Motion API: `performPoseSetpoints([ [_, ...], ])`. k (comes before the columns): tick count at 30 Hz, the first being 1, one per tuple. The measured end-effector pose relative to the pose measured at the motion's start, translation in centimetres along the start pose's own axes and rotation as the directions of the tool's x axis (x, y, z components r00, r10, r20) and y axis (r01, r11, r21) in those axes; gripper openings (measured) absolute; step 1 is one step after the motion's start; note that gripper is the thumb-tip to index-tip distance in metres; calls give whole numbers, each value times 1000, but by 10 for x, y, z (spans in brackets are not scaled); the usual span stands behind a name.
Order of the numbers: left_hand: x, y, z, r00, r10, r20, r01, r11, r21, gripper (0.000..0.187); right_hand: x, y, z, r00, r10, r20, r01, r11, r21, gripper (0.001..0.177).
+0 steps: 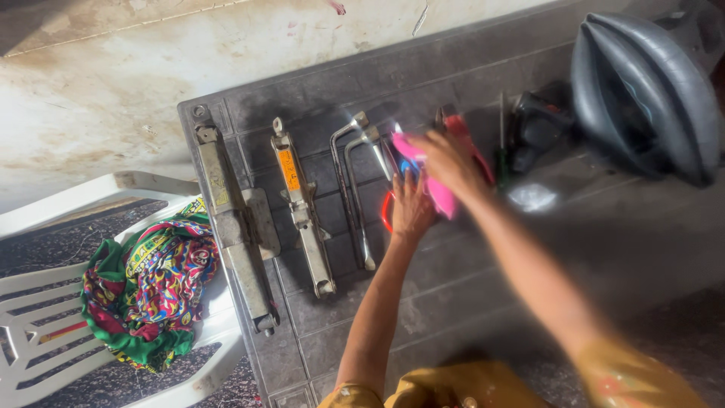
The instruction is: The person wipes various tools including scissors, pliers, and a mechanical jack with a pink cloth. They also clean a black plastic component on a dark table.
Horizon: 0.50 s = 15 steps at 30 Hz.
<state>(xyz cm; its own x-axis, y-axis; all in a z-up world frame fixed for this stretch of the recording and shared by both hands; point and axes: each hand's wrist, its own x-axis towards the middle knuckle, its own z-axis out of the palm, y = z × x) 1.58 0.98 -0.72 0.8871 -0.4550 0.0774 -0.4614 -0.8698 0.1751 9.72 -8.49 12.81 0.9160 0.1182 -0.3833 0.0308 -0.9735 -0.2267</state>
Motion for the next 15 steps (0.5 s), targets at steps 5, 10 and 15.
performPoseSetpoints([
  [5, -4, 0, 6, 997, -40, 62, 44, 997, -64, 57, 13, 5, 56, 961, -243, -131, 209, 950, -234, 63],
  [10, -6, -3, -7, 996, -51, 77, 62, 987, -149, 74, 38, 9, 83, 975, -160, -156, 121, 965, -234, 38],
  [15, -8, -5, 10, 998, -51, 41, 48, 997, 61, 75, 58, -1, 78, 973, -171, -154, 121, 949, -290, 47],
])
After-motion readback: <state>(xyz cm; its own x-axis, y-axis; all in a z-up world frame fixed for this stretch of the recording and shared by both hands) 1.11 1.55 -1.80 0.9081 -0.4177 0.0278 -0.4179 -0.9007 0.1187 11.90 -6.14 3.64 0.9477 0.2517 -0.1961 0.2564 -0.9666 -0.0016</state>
